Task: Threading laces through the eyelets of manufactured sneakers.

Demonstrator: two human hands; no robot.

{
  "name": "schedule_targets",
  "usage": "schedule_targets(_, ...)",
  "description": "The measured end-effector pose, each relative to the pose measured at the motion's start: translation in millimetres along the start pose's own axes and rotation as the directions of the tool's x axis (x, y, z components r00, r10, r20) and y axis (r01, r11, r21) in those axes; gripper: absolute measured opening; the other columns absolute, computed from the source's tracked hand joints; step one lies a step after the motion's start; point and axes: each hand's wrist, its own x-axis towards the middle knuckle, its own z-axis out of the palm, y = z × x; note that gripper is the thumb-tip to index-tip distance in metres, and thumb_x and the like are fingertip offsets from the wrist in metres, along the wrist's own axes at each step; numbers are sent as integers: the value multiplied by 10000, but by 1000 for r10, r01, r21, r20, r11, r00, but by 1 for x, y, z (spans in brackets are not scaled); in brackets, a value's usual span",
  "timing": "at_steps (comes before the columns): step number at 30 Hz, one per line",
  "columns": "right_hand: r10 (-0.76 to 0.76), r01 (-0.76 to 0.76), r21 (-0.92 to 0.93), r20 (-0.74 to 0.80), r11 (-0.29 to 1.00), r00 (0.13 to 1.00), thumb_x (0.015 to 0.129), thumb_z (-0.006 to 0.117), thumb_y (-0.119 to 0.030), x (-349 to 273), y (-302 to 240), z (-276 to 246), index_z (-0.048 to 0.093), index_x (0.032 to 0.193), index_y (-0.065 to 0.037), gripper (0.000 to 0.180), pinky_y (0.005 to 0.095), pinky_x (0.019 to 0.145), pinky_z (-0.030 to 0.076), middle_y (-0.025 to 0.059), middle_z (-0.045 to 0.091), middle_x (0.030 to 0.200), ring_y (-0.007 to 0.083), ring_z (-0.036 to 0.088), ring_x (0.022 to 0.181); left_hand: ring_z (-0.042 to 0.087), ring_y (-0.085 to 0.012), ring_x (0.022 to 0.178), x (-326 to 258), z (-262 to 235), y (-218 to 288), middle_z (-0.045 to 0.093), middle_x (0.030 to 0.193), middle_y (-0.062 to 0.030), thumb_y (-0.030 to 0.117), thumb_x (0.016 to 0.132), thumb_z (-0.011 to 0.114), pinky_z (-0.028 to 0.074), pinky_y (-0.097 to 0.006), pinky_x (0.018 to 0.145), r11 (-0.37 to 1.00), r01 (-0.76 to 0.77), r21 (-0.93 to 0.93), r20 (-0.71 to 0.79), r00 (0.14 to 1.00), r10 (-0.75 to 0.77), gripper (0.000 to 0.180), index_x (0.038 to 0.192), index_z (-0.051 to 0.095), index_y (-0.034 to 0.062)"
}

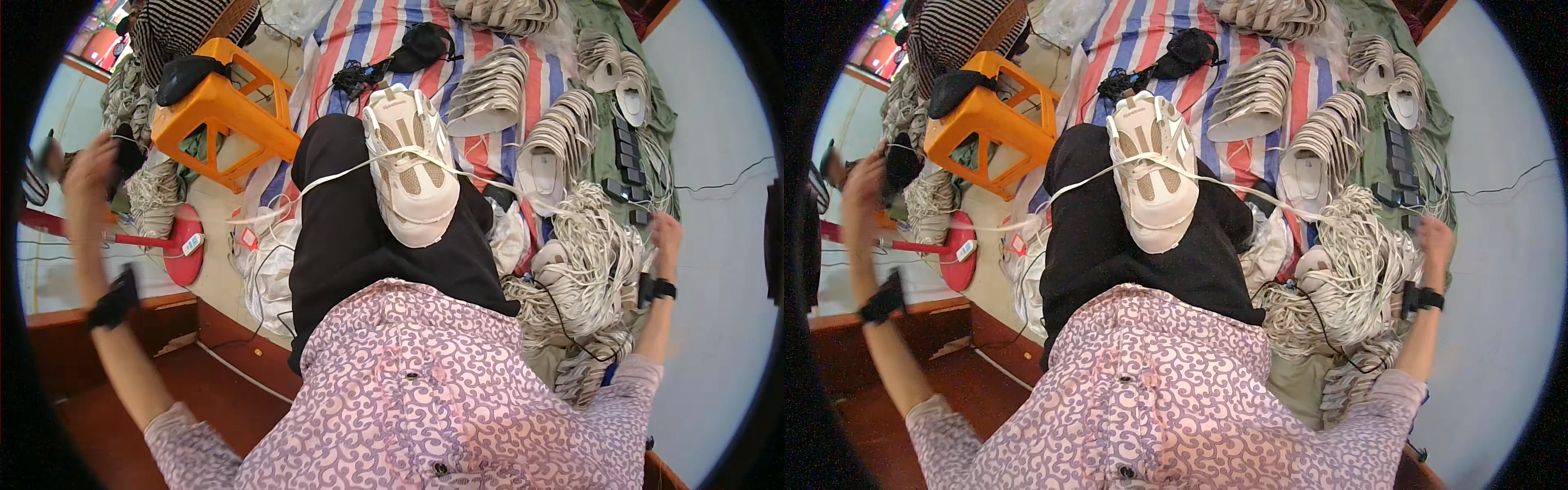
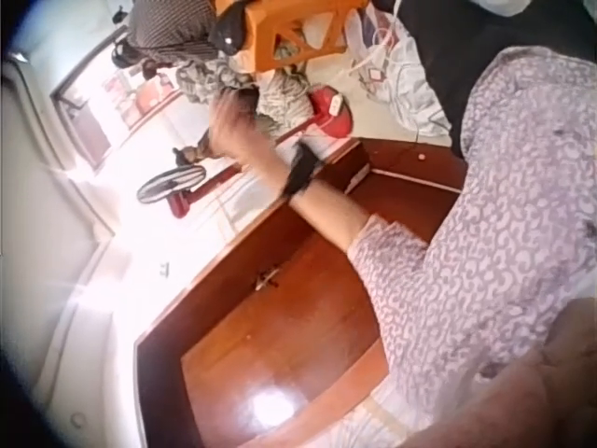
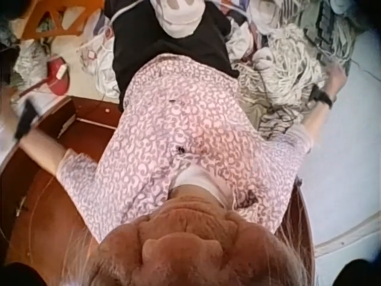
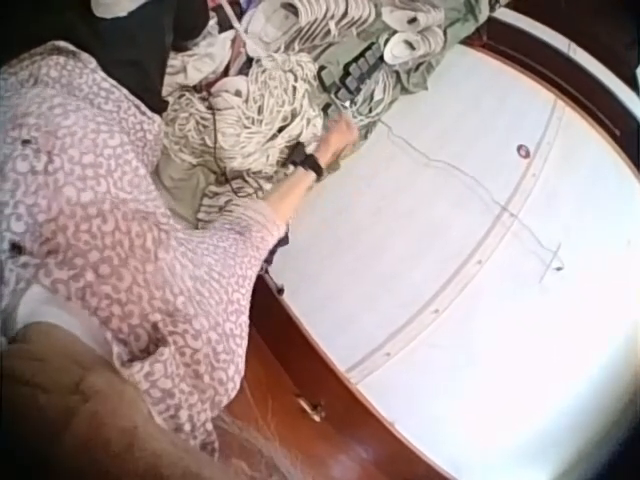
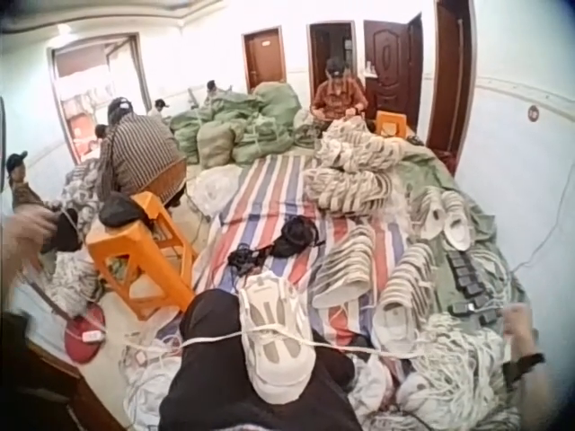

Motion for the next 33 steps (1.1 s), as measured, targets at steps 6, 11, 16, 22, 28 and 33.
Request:
schedule_targets(6, -193, -2, 329, 560, 944, 806, 959, 651, -262, -166, -174, 261, 741, 965, -64, 218, 187, 445, 240, -104, 465, 652, -2, 356, 517, 712, -128, 708, 55, 239, 227, 704, 869, -63, 219, 1038, 480, 506, -207, 590, 613, 514, -600, 430, 853, -295, 311, 1013, 673, -23)
schedule_targets(11, -270, -151, 446, 743, 882, 613, 974, 626, -233, -208, -230, 322, 742, 972, -52, 215, 206, 438, 226, -100, 433, 599, 6, 332, 486, 612, -63, 600, 41, 269, 259, 653, 724, -10, 250, 1033, 501, 446, -187, 542, 535, 589, -605, 616, 772, -154, 321, 900, 662, 7)
schedule_targets(16, -231, -297, 368, 883, 881, 409, 965, 641, -219, -207, -242, 345, 744, 973, -32, 213, 219, 428, 208, -91, 444, 558, 16, 305, 457, 582, -77, 539, 37, 270, 277, 607, 635, -27, 214, 1002, 518, 445, -215, 536, 373, 666, -646, 664, 731, -155, 344, 751, 619, 1)
schedule_targets(22, -213, -308, 343, 898, 888, 386, 957, 650, -194, -202, -247, 354, 738, 926, -7, 209, 227, 428, 184, -89, 427, 553, 26, 266, 439, 591, -72, 538, 34, 271, 278, 617, 652, -20, 264, 1031, 515, 453, -200, 525, 331, 665, -670, 641, 743, -194, 369, 827, 647, -13)
schedule_targets(28, -179, -327, 338, 885, 882, 430, 929, 661, -159, -200, -243, 360, 738, 883, -4, 178, 217, 426, 195, -65, 500, 568, 14, 297, 436, 596, -67, 538, 34, 273, 275, 624, 658, -21, 260, 1034, 515, 452, -195, 517, 321, 665, -674, 638, 743, -202, 356, 891, 669, -27)
schedule_targets(33, -330, 54, 370, 742, 927, 583, 878, 660, -152, -211, -254, 366, 729, 801, -5, 179, 244, 463, 309, -43, 542, 574, 50, 401, 478, 587, -69, 530, 36, 272, 277, 625, 657, -23, 242, 1030, 519, 456, -201, 520, 306, 669, -677, 634, 742, -220, 348, 872, 664, -31)
